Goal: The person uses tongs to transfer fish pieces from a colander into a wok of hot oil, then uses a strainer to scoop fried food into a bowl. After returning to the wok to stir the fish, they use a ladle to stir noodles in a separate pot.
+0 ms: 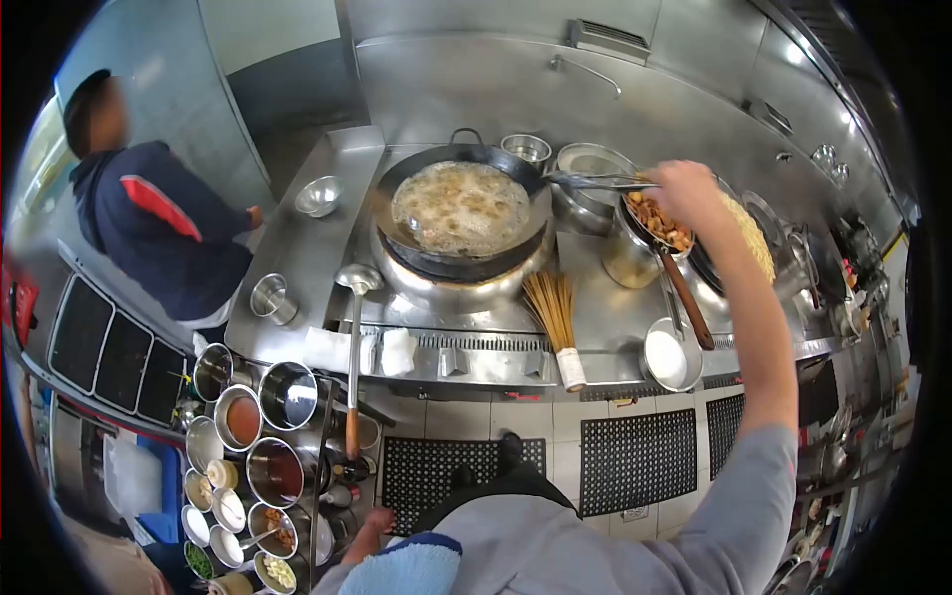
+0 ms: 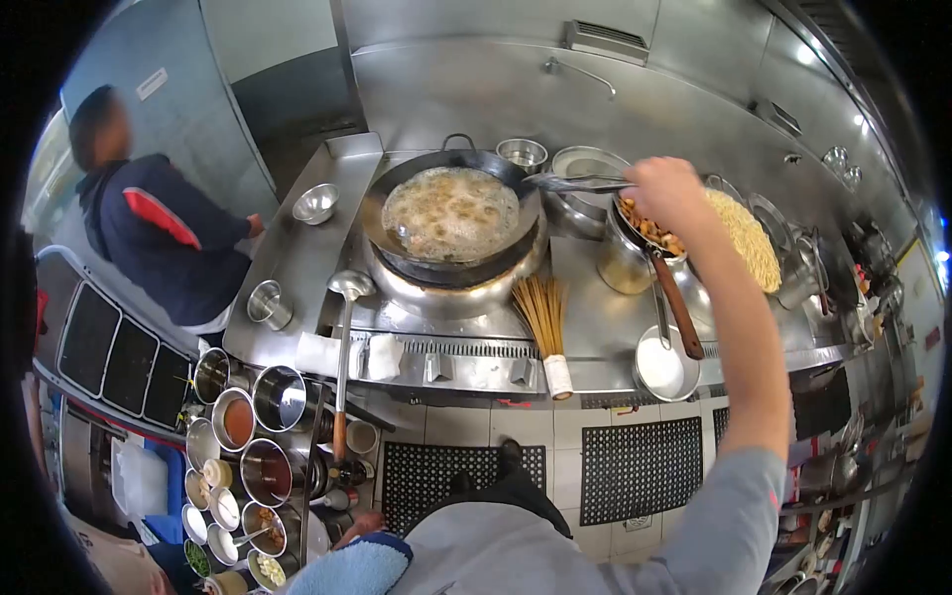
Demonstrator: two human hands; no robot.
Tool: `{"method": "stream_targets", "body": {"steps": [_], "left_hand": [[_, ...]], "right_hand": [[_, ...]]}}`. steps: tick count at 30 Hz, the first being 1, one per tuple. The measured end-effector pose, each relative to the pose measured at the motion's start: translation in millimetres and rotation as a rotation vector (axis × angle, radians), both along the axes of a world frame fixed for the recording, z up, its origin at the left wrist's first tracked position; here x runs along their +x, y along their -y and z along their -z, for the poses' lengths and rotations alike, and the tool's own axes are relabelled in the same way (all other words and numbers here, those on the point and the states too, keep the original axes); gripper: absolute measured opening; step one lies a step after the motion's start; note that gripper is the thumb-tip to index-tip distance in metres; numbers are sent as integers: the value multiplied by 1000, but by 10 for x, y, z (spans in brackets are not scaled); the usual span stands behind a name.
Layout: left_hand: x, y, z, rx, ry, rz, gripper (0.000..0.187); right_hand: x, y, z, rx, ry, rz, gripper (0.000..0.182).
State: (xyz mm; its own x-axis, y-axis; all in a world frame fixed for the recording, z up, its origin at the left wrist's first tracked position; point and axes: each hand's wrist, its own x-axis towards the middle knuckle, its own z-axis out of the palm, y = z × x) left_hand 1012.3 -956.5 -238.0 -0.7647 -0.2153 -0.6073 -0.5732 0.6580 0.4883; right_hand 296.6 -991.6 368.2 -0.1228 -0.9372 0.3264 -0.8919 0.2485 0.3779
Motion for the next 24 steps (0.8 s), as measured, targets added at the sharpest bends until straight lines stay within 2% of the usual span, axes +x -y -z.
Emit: {"method": "stream_targets", "body": {"steps": [1, 6, 8, 9, 10, 13, 16, 18, 19, 21, 24], "left_hand": [[54, -84, 33, -214, -123, 203, 22], [-39, -833, -40, -441, -212, -343, 17], [-212, -1184, -141, -145, -98, -827, 17], [-346, -1351, -171, 100, -28, -1180, 17], [-473, -1436, -248, 224, 3, -1382, 17], [-794, -1549, -387, 385, 56, -1671, 17], [-924, -1515, -473, 430, 59, -1741, 17], [-940, -1413, -519, 447, 47, -1737, 17], [-940, -1354, -521, 453, 36, -1725, 17], [-883, -1153, -493, 462, 8, -1674, 17], [-824, -760, -421, 482, -59, -1596, 17]], "right_hand": [[-108, 388, 159, 61, -42, 18, 24], [-262, 1861, 942, 166, -47, 2, 23], [-367, 2374, 1286, 168, -9, 0, 24], [-397, 2594, 1425, 140, 0, -16, 24], [-422, 2779, 1555, 113, 12, -28, 24], [-423, 3151, 1702, 110, 54, -26, 18], [-448, 3317, 1759, 91, 89, 6, 17], [-519, 3319, 1579, 91, 85, 22, 19], [-507, 3255, 1362, 137, 103, 52, 22], [-613, 3115, 1023, 71, 40, 69, 24], [-715, 2586, 284, 5, 92, 106, 28]]}}
